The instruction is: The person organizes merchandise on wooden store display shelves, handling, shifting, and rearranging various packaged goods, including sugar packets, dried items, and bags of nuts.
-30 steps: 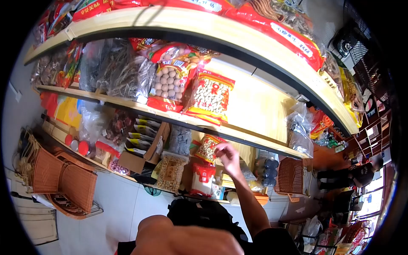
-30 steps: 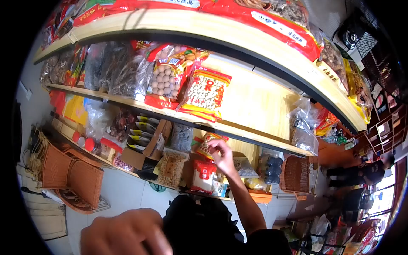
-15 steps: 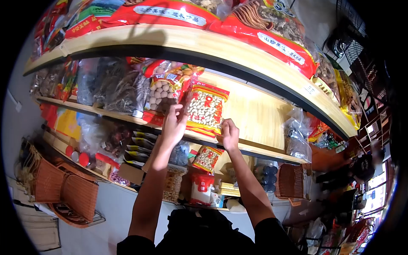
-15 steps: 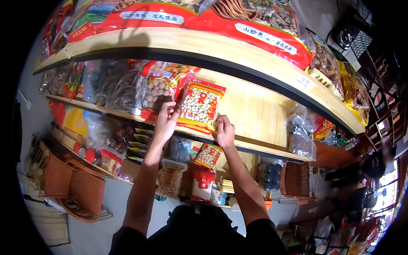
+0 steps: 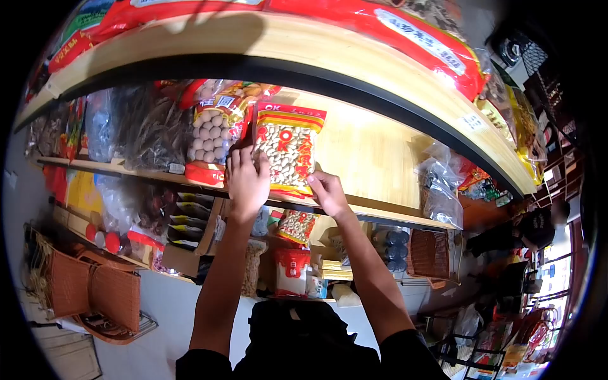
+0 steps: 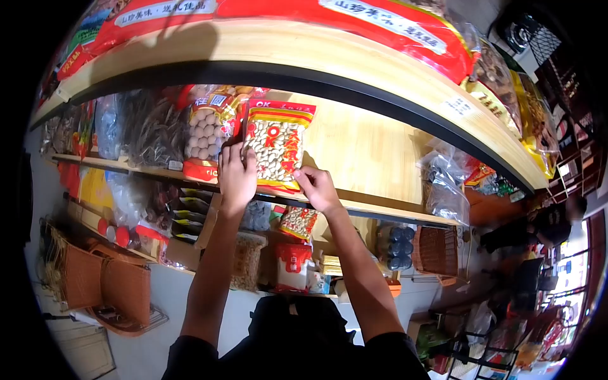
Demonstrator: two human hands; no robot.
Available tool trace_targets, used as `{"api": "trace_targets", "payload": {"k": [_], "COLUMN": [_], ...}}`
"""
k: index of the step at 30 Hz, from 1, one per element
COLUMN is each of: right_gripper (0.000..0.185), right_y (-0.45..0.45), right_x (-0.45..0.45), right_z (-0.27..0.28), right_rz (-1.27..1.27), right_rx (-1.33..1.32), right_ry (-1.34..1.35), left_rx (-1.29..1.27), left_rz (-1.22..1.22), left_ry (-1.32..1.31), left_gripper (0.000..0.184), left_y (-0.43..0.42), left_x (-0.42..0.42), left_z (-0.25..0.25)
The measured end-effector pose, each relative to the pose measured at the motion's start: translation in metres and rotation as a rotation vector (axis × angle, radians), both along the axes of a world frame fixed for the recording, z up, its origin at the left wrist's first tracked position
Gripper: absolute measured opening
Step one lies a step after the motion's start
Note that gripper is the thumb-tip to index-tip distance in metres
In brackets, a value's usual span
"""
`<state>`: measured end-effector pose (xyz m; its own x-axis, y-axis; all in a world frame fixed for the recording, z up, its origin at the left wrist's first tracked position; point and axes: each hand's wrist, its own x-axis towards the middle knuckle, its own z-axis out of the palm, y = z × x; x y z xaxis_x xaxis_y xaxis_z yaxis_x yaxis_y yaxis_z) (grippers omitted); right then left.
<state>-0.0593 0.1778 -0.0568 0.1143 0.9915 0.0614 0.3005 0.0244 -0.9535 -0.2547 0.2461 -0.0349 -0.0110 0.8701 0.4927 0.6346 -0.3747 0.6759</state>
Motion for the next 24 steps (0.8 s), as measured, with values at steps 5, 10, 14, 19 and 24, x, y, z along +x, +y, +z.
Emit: {"api": "trace_targets", "payload": {"k": [5, 10, 14, 19, 24], "right_gripper": [0.038, 0.038, 0.037, 0.035, 0.027], "right_y": [0.002, 0.001, 0.000, -0.001, -0.003], "right_x": [0.000, -0.001, -0.004, -0.002, 0.002], "right_z": [-0.005, 0.001, 0.000, -0.005, -0.010], "right_rz": [-0.010, -0.010, 0.004, 0.020, 0.090], "right_rx": [0.036, -0.019, 0.062, 0.112, 0.120], "right_ry": [-0.044, -0.029, -0.113, -0.157, -0.148], "left_rx": [0.037, 0.101, 0.096, 0.076, -0.003], "left_rz": [0.038, -0.012, -0.049, -0.098, -0.125], "left_ry": [-0.040, -0.128, -0.148, -0.157, -0.208], "left_gripper": [0.028, 0.028, 0.028, 0.030, 0.032], "left_y": [-0.001, 0.001, -0.005, -0.015, -0.046], "left_x": [0.001, -0.001, -0.004, -0.010, -0.013], "left_z": [-0.009, -0.019, -0.021, -0.014, -0.007]}}
